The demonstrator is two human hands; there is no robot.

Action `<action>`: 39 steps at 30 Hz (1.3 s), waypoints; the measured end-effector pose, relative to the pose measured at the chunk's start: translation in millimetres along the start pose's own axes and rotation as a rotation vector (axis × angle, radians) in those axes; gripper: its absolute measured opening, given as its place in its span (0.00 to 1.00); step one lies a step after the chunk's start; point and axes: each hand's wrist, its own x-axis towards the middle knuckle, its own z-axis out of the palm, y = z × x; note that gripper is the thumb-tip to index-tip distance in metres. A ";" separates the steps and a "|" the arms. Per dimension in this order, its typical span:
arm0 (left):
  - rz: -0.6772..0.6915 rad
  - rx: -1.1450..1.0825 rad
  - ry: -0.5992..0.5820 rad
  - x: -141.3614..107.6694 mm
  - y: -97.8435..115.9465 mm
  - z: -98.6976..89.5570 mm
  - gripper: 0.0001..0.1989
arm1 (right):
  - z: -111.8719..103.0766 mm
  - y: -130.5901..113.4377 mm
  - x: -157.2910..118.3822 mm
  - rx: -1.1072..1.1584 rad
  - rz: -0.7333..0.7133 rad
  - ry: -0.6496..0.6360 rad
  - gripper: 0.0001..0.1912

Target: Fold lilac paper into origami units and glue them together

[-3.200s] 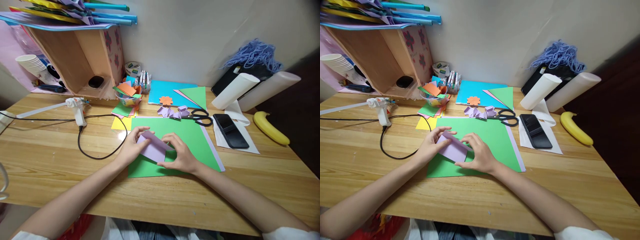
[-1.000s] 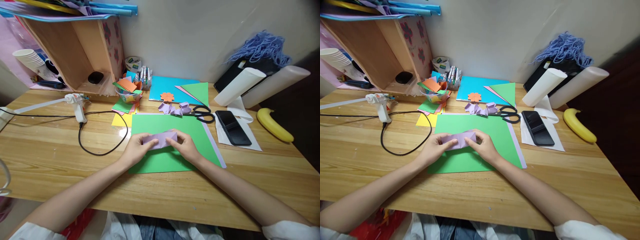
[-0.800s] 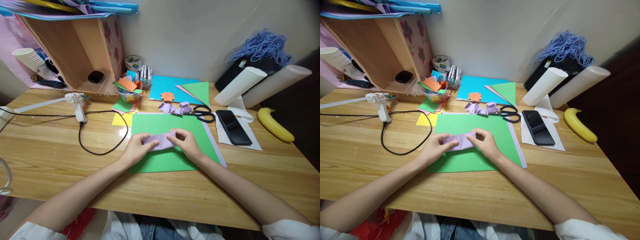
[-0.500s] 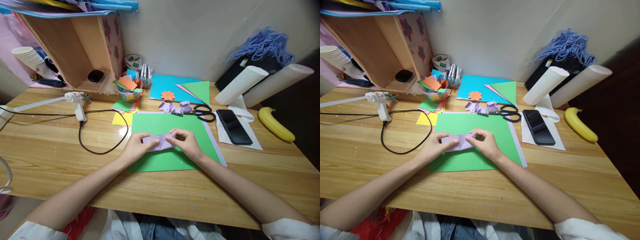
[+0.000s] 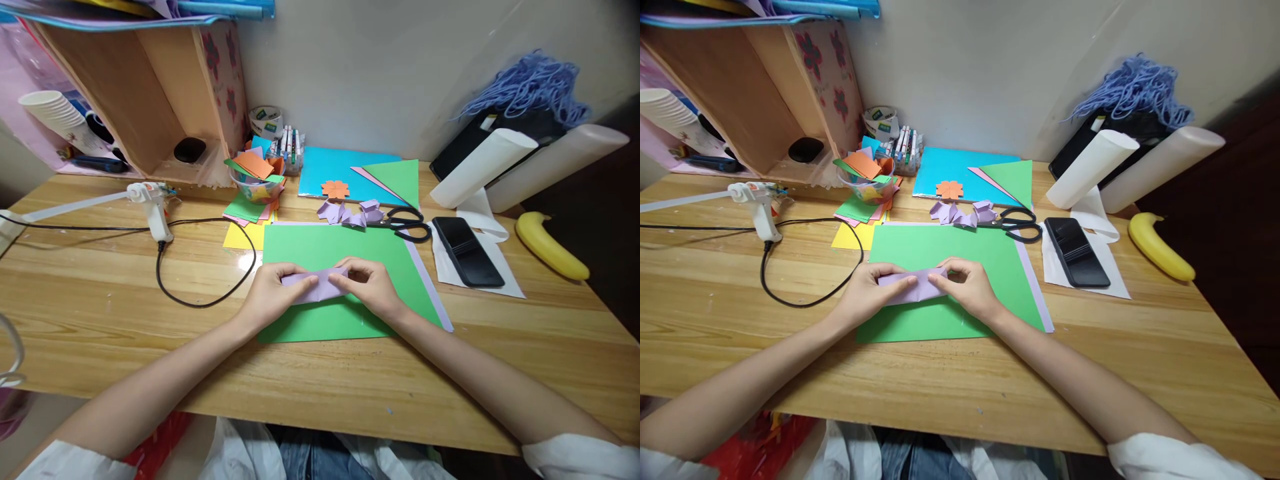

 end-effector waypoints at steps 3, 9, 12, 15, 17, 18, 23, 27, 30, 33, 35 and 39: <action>0.018 0.005 0.016 -0.2 -0.3 -1.1 0.13 | -0.1 1.6 0.8 0.056 0.023 0.052 0.08; 0.021 0.019 0.029 0.8 -1.2 -1.8 0.13 | -1.0 2.8 1.6 0.093 0.052 0.125 0.12; 0.008 0.019 0.019 1.8 -2.2 -1.4 0.13 | -1.2 2.1 1.6 0.082 0.053 0.152 0.13; -0.008 0.016 0.004 2.9 -3.0 -1.8 0.14 | -1.4 1.8 2.1 0.099 0.078 0.169 0.16; -0.010 0.019 -0.001 3.3 -3.0 -2.4 0.14 | -1.4 2.0 2.6 0.119 0.098 0.166 0.18; -0.008 0.022 -0.004 3.4 -2.8 -2.8 0.14 | -1.4 2.3 2.8 0.124 0.106 0.163 0.19; 0.000 0.039 -0.026 3.8 -1.9 -3.8 0.15 | -1.2 5.0 2.8 0.112 0.110 0.156 0.19; 0.011 0.047 -0.031 4.4 -4.0 -4.2 0.15 | -1.4 5.5 2.9 0.087 0.101 0.158 0.19; 0.015 0.043 -0.038 4.9 -5.9 -4.0 0.15 | -1.2 3.8 3.3 0.075 0.103 0.170 0.18; 0.015 0.038 -0.042 5.1 -6.5 -3.7 0.15 | -1.0 2.0 3.3 0.092 0.110 0.177 0.18; 0.017 0.038 -0.039 5.2 -6.2 -3.9 0.15 | -0.9 1.5 3.1 0.107 0.113 0.178 0.19; 0.018 0.045 -0.035 5.5 -4.7 -5.6 0.15 | -0.5 2.2 2.1 0.121 0.117 0.185 0.19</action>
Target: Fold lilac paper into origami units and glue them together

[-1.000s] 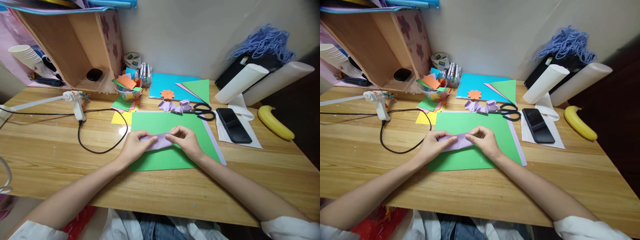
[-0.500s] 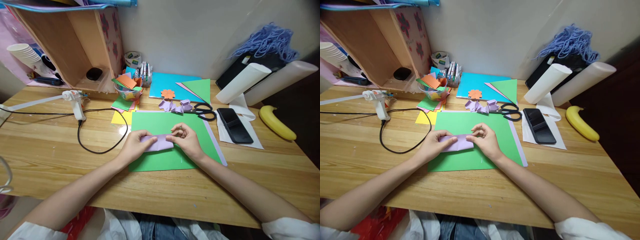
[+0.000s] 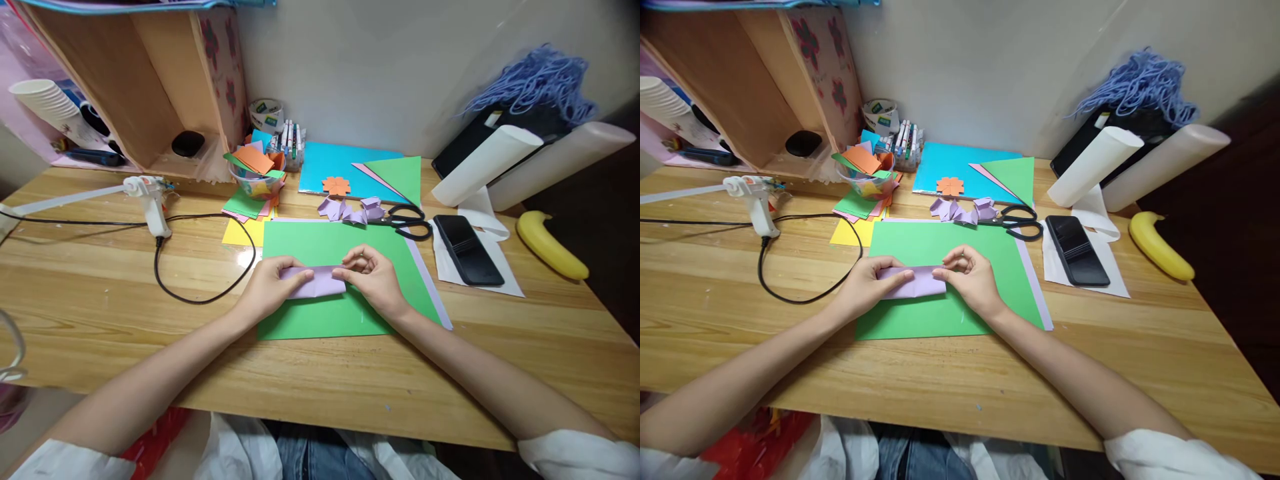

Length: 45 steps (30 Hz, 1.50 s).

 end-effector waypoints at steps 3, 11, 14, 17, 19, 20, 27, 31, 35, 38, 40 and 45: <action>-0.003 -0.002 -0.008 0.3 0.7 -0.9 0.14 | 0.5 0.4 -0.8 0.009 -0.002 0.010 0.19; -0.006 0.000 -0.006 0.3 1.4 -0.5 0.15 | 2.0 -3.2 -2.3 -0.008 -0.040 0.023 0.23; -0.001 0.006 -0.006 0.6 0.8 -0.6 0.15 | 1.9 -3.3 -2.8 -0.017 -0.049 0.025 0.22; 0.008 0.016 -0.002 1.1 -0.8 -0.7 0.15 | 1.5 -2.2 -3.2 -0.007 -0.053 0.019 0.22; 0.009 0.019 -0.003 1.2 -1.8 -0.6 0.16 | 1.3 -1.5 -3.2 0.002 -0.053 0.013 0.21; 0.009 0.021 -0.003 1.2 -2.1 -0.6 0.16 | 1.2 -1.3 -3.2 0.007 -0.053 0.011 0.21; 0.010 0.032 -0.017 1.0 -0.8 0.0 0.15 | 1.4 -2.4 -2.1 -0.009 -0.064 0.025 0.23; 0.007 0.025 -0.021 0.8 -0.3 -0.1 0.15 | 0.3 -2.3 -0.8 -0.017 -0.058 0.020 0.24; 0.001 0.019 -0.015 1.0 -0.4 0.0 0.15 | -0.8 -2.3 -0.2 -0.019 -0.067 0.023 0.24; 0.009 0.007 -0.019 1.4 -0.8 0.6 0.15 | -0.6 -3.2 -0.5 -0.013 -0.066 0.035 0.24; 0.014 0.004 -0.023 1.7 -0.9 0.9 0.15 | -0.3 -4.0 -0.9 -0.005 -0.062 0.039 0.24; 0.038 0.056 -0.052 1.5 0.0 -2.2 0.15 | 0.1 -4.5 -1.7 0.010 -0.039 0.020 0.23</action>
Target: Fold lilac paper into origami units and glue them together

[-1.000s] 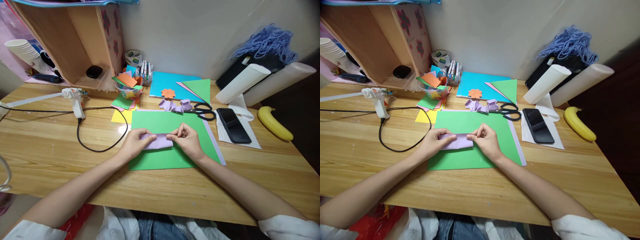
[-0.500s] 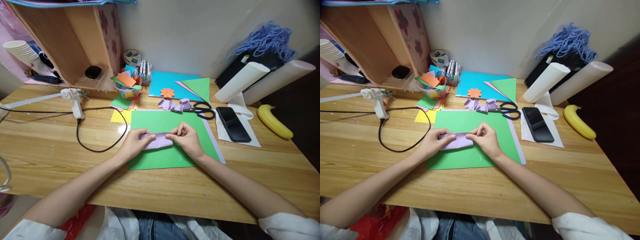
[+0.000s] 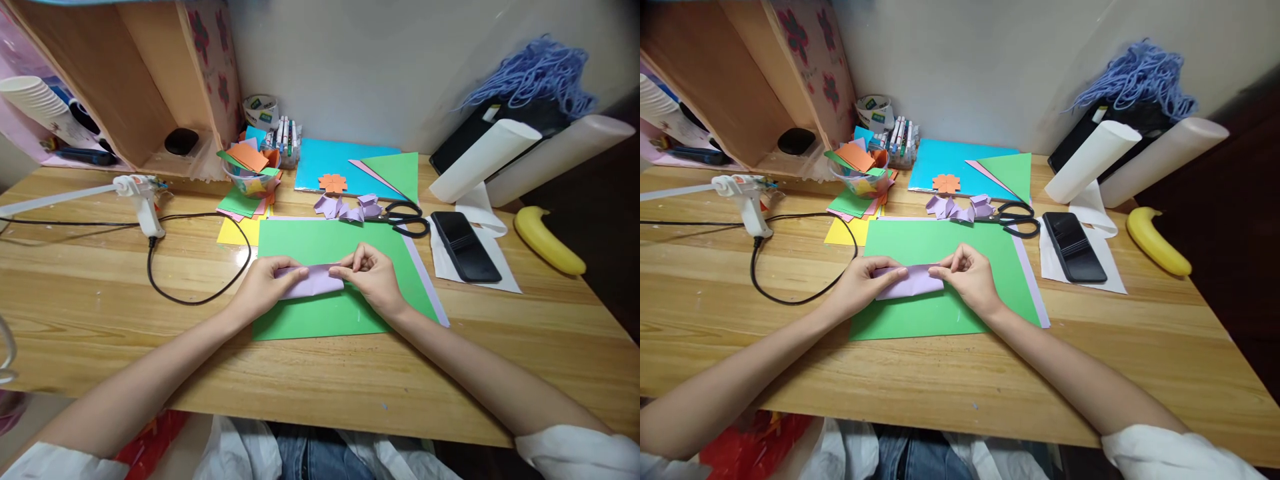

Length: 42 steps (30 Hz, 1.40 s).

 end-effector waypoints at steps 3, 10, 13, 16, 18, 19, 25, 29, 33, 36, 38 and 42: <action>0.045 0.087 -0.044 -1.2 1.5 -3.3 0.15 | 0.6 1.0 -1.0 0.028 0.005 -0.018 0.20; 0.131 0.274 -0.089 -5.0 5.4 -2.5 0.14 | 1.0 2.8 -2.9 0.051 0.050 -0.096 0.18; 0.117 0.250 -0.085 -6.0 4.4 2.8 0.14 | -0.2 3.5 -1.6 0.030 0.038 -0.112 0.17; 0.089 0.194 -0.080 -6.5 3.6 8.8 0.15 | -1.0 4.2 -0.4 -0.002 -0.017 -0.103 0.12; 0.069 0.163 -0.102 -6.7 3.6 12.1 0.15 | -1.1 4.2 -0.2 -0.015 -0.044 -0.100 0.09; 0.065 0.157 -0.115 -6.9 3.7 13.5 0.15 | -1.1 4.0 -0.1 -0.014 -0.050 -0.103 0.08; 0.082 0.152 -0.071 -8.7 2.6 20.7 0.14 | -1.1 3.4 3.3 0.103 0.037 -0.179 0.18; 0.099 0.025 0.067 -9.5 3.3 25.2 0.14 | 3.0 7.0 -0.5 0.158 0.095 -0.247 0.25; 0.124 -0.103 0.114 -11.5 5.7 27.8 0.14 | 9.3 8.2 -10.4 0.119 0.159 -0.349 0.22; 0.137 -0.087 0.098 -13.1 6.1 28.4 0.14 | 11.5 5.1 -13.9 0.069 0.196 -0.380 0.16; 0.135 -0.061 0.111 -13.1 5.5 28.7 0.14 | 11.5 3.1 -13.7 0.042 0.195 -0.361 0.14; 0.116 -0.034 0.149 -11.1 3.9 28.8 0.13 | 10.7 2.1 -11.9 0.026 0.175 -0.351 0.18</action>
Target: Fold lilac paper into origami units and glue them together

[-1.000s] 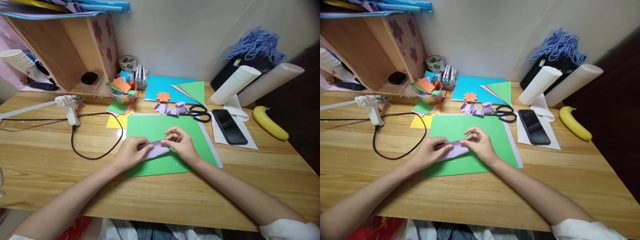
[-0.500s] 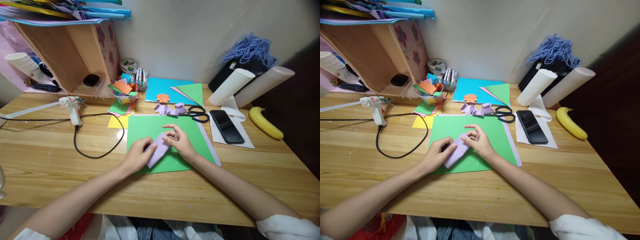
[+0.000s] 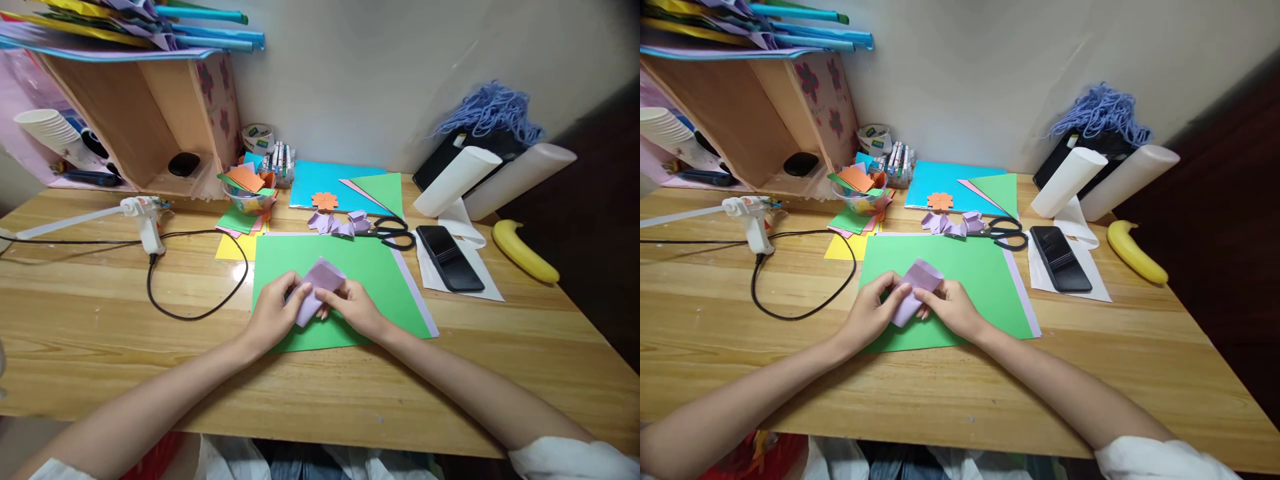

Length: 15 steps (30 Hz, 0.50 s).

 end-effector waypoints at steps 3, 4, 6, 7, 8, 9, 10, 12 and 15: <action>0.002 0.012 0.011 1.8 -1.0 -1.0 0.13 | 0.3 0.3 0.0 0.022 -0.021 0.032 0.20; 0.003 0.008 0.010 2.4 -1.6 -1.6 0.12 | 0.5 0.3 -0.1 0.037 -0.025 0.047 0.20; 0.001 -0.010 0.002 3.8 -3.3 -2.8 0.12 | 0.6 0.2 -0.1 0.069 -0.030 0.074 0.20; -0.004 -0.021 -0.003 4.6 -4.5 -3.3 0.12 | 0.5 0.2 0.1 0.082 -0.032 0.085 0.20; -0.012 -0.032 -0.009 5.4 -5.8 -3.8 0.13 | 0.2 0.3 0.4 0.095 -0.033 0.095 0.20; -0.022 -0.041 -0.013 6.1 -7.1 -4.2 0.13 | -0.2 0.4 0.8 0.106 -0.036 0.105 0.20; -0.033 -0.053 -0.016 6.8 -8.2 -4.5 0.13 | -0.6 0.6 1.3 0.112 -0.039 0.108 0.20; -0.055 -0.077 -0.026 7.7 -9.5 -5.0 0.14 | -1.5 1.2 2.4 0.112 -0.041 0.094 0.16; -0.072 -0.093 -0.043 7.7 -8.9 -6.1 0.14 | -2.2 1.7 3.2 0.088 -0.030 0.061 0.15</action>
